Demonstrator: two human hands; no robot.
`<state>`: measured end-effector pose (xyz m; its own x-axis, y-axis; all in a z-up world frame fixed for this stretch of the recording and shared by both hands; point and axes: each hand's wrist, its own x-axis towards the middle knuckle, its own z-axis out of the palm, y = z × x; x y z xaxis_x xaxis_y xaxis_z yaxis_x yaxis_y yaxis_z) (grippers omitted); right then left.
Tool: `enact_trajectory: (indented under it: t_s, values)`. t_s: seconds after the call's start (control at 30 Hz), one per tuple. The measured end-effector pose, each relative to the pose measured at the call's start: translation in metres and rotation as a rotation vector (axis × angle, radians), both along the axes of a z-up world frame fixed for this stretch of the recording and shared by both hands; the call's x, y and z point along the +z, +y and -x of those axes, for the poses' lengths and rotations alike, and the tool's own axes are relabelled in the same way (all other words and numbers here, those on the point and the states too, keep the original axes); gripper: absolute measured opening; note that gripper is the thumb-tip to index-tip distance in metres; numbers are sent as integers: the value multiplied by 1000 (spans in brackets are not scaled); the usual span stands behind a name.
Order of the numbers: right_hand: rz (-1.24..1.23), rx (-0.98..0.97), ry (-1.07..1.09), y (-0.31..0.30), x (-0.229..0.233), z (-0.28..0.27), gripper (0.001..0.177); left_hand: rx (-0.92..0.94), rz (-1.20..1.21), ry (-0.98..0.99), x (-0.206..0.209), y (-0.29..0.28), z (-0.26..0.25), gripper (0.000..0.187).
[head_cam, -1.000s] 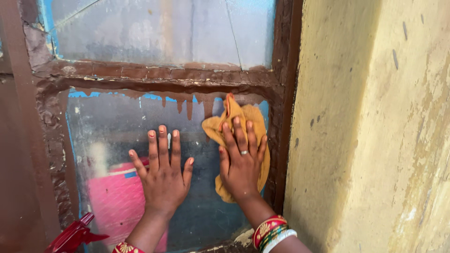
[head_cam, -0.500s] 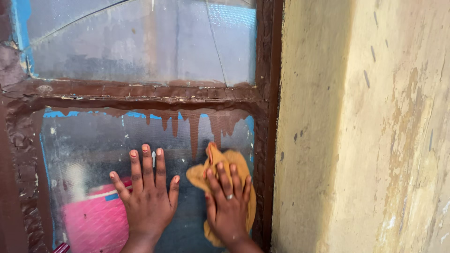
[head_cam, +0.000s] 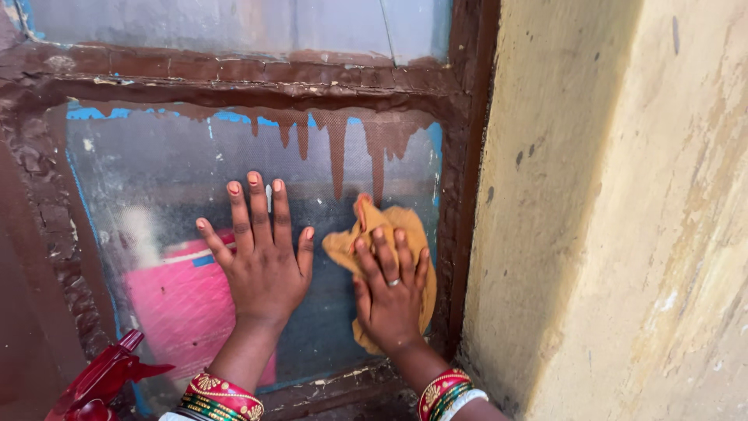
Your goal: The person cleans a glass window pane and its brown frame using a cloth. The person uses a spray bottle to apply liquid to the surface and then wipes the glass and the wooden frame repeatedly to clean the area.
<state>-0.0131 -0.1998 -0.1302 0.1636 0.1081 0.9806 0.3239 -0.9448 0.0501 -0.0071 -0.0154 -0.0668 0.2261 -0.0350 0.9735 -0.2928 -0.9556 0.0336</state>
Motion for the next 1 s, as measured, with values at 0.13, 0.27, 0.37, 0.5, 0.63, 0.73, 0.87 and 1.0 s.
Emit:
enact_trajectory:
  t_s: [0.13,0.27,0.37,0.5,0.63,0.73,0.87,1.0]
  values:
    - [23,-3,45,1,11,7,56,7,-4,0,-1,0,0,71]
    - [-12,-12,21,1,61,-1,57,2,-2,17,-2,0,-2,71]
    - [-79,-25,-45,6,79,-7,54,-1,1,18,-1,0,-3,71]
    - [-103,-14,-27,10,44,-10,56,-20,5,26,-2,1,-2,71]
    - [-50,-15,22,15,-18,-1,56,-42,-8,13,-1,2,0,73]
    - [-20,2,39,13,-24,1,55,-65,-11,5,0,3,1,78]
    - [-14,-24,32,5,33,-4,57,-37,-20,16,-2,4,3,77]
    - [-102,-15,-62,4,100,-10,56,-45,-22,9,-2,5,2,77]
